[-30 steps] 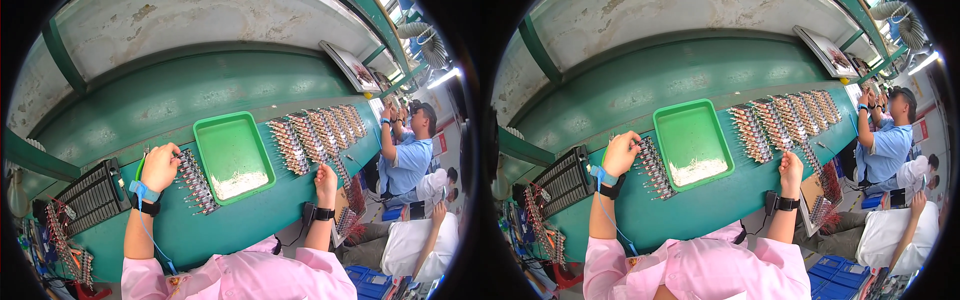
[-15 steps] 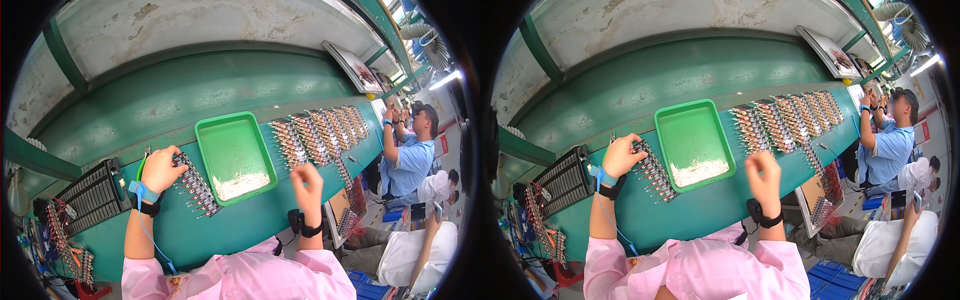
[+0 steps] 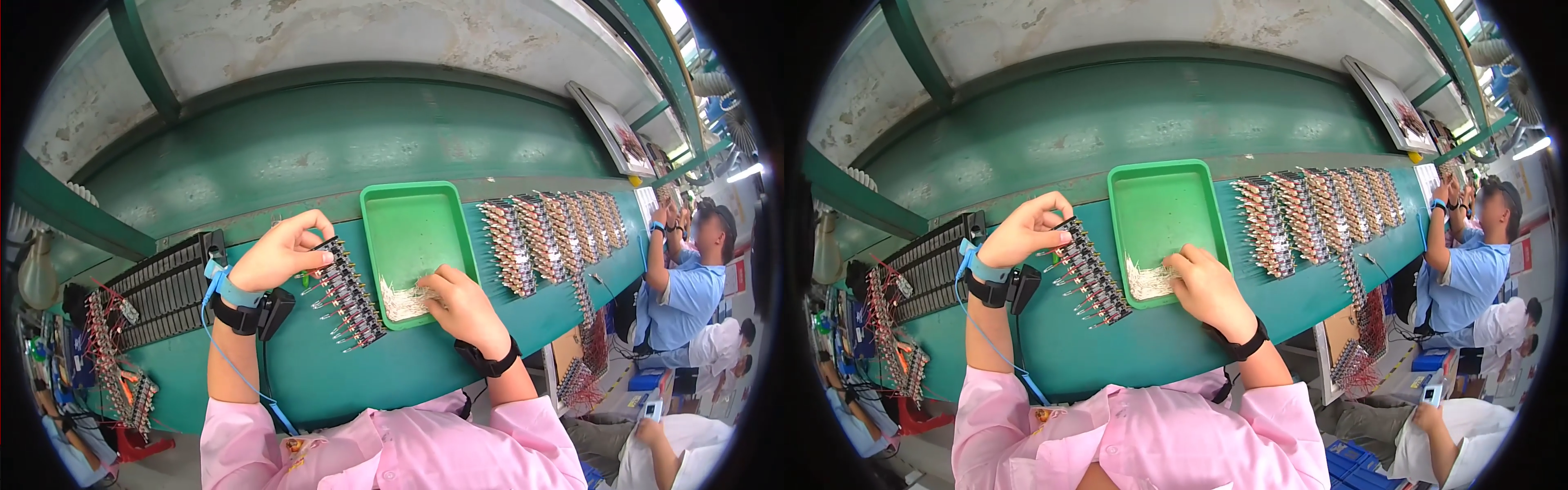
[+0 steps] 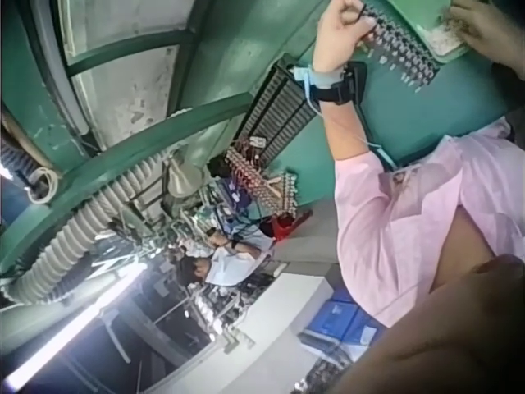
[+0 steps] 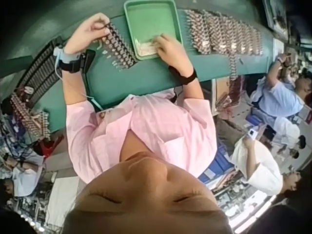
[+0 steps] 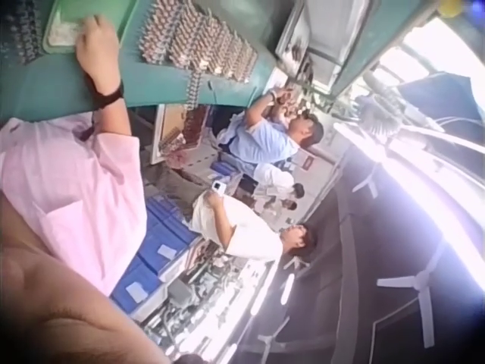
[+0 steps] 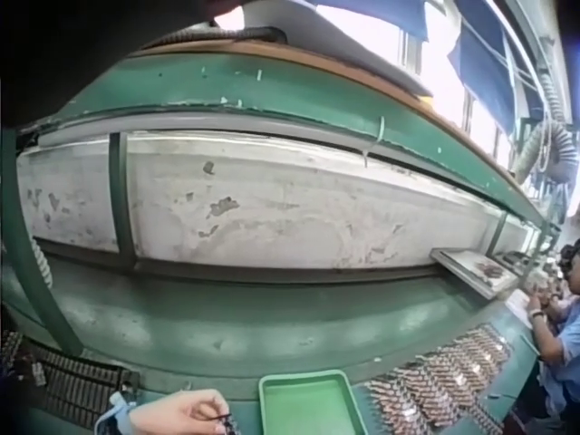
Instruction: The person picks up a circuit board and inserts small electronic components into it by hand, then places the board on the table and picks up a new one to repeat the process.
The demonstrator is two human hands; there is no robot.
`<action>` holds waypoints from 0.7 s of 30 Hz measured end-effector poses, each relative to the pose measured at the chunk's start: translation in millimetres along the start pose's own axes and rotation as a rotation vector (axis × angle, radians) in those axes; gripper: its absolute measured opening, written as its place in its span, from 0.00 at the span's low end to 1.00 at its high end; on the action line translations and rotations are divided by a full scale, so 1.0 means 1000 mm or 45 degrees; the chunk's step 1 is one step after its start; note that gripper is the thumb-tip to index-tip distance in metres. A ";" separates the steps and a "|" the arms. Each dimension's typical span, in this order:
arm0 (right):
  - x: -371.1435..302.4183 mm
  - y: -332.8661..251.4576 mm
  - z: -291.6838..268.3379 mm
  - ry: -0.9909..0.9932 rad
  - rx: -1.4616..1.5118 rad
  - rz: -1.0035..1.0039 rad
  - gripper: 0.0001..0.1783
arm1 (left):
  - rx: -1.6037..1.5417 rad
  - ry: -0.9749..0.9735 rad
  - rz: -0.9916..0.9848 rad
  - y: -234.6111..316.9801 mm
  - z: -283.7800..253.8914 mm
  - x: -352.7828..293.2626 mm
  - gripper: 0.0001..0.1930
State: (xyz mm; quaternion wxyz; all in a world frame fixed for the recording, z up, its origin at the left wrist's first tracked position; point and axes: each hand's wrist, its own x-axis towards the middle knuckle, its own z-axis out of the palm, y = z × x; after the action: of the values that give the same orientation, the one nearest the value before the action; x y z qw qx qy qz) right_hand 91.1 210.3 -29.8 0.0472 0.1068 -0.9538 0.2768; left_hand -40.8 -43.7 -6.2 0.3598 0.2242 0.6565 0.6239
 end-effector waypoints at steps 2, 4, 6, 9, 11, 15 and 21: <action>0.002 -0.002 0.002 -0.048 0.013 0.007 0.12 | -0.053 -0.035 0.018 0.001 -0.002 -0.001 0.08; 0.005 -0.002 0.005 -0.053 0.006 -0.042 0.10 | -0.078 -0.051 0.026 0.004 -0.004 -0.003 0.07; 0.006 0.000 0.008 -0.056 0.007 -0.068 0.09 | -0.050 0.018 0.023 0.009 -0.005 -0.006 0.06; 0.007 0.004 0.013 -0.068 0.044 -0.044 0.07 | -0.059 0.043 0.034 0.008 -0.005 -0.006 0.06; 0.007 0.004 0.014 -0.067 0.046 -0.045 0.06 | -0.100 0.008 0.062 0.006 0.000 -0.002 0.06; 0.009 0.000 0.008 -0.052 0.086 -0.028 0.05 | -0.188 0.051 0.080 -0.002 0.016 0.006 0.06; 0.008 -0.010 0.003 0.009 0.120 -0.041 0.07 | -0.268 0.077 -0.027 -0.004 0.031 0.011 0.05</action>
State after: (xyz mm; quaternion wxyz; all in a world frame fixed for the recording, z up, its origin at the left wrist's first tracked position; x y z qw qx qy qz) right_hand 85.1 199.2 -26.1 0.0500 0.1233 -0.9377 0.3209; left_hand -23.9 -15.4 -10.7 0.3680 0.1594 0.6003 0.6919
